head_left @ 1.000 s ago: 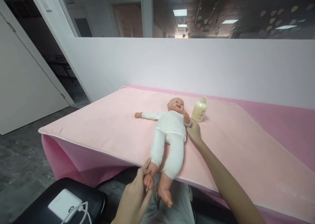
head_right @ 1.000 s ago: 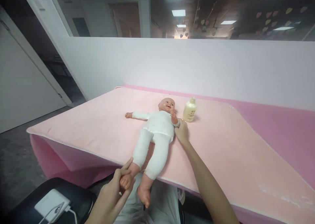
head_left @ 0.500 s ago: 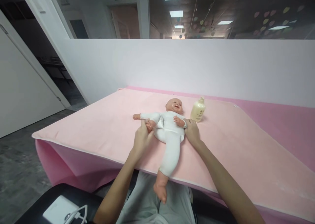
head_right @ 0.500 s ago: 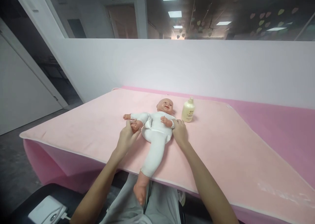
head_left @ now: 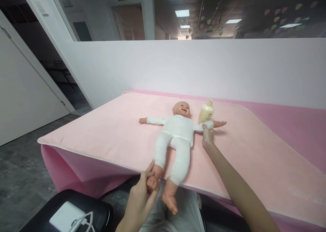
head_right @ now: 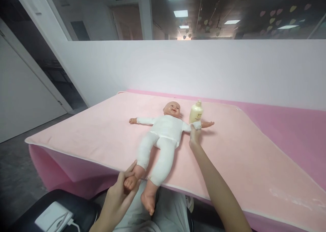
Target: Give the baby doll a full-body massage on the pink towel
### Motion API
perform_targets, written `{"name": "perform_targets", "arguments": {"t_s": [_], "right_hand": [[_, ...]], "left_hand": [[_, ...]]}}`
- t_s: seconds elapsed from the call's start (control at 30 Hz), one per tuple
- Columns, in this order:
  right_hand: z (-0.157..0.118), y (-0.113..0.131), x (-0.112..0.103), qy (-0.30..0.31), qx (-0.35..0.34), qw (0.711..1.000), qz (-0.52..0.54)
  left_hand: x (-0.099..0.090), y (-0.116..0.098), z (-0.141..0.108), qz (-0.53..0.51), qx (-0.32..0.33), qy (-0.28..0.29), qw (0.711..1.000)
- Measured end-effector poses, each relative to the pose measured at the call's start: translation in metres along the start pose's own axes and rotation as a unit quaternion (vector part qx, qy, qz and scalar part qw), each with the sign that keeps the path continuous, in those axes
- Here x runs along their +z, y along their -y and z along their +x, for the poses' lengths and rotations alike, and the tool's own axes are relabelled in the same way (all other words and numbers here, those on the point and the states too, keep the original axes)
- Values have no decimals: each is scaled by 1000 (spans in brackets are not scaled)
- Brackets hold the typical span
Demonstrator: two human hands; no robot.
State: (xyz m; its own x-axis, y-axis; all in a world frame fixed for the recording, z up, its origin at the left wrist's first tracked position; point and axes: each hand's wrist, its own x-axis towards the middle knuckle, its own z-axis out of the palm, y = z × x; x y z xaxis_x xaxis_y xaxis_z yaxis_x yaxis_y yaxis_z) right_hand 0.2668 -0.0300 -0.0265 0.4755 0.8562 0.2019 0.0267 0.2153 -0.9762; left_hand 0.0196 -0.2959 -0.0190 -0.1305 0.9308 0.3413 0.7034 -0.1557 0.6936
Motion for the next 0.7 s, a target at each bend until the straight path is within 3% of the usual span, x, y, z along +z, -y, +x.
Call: {"name": "perform_targets", "arguments": {"t_s": [0.13, 0.2, 0.3, 0.4, 0.5, 0.6, 0.7], "right_hand": [[-5, 5, 1, 9, 28, 999, -42], [-10, 9, 1, 72, -43, 988, -130], [-18, 16, 0, 167, -203, 929, -261], [-21, 21, -1, 190, -255, 895, -313], [-17, 19, -2, 192, -218, 920, -263], [-11, 13, -1, 132, -96, 975, -151], [-6, 9, 1, 54, 30, 998, -25]], "left_hand": [[1, -9, 39, 2, 37, -8, 999], [6, -17, 71, 14, 49, 4, 999], [19, -31, 115, 43, 58, 23, 997], [31, -39, 134, 80, 70, 26, 994], [38, -39, 124, 112, 77, 17, 991], [36, -33, 90, 125, 59, 24, 990], [26, -24, 46, 135, 44, 43, 989]]}}
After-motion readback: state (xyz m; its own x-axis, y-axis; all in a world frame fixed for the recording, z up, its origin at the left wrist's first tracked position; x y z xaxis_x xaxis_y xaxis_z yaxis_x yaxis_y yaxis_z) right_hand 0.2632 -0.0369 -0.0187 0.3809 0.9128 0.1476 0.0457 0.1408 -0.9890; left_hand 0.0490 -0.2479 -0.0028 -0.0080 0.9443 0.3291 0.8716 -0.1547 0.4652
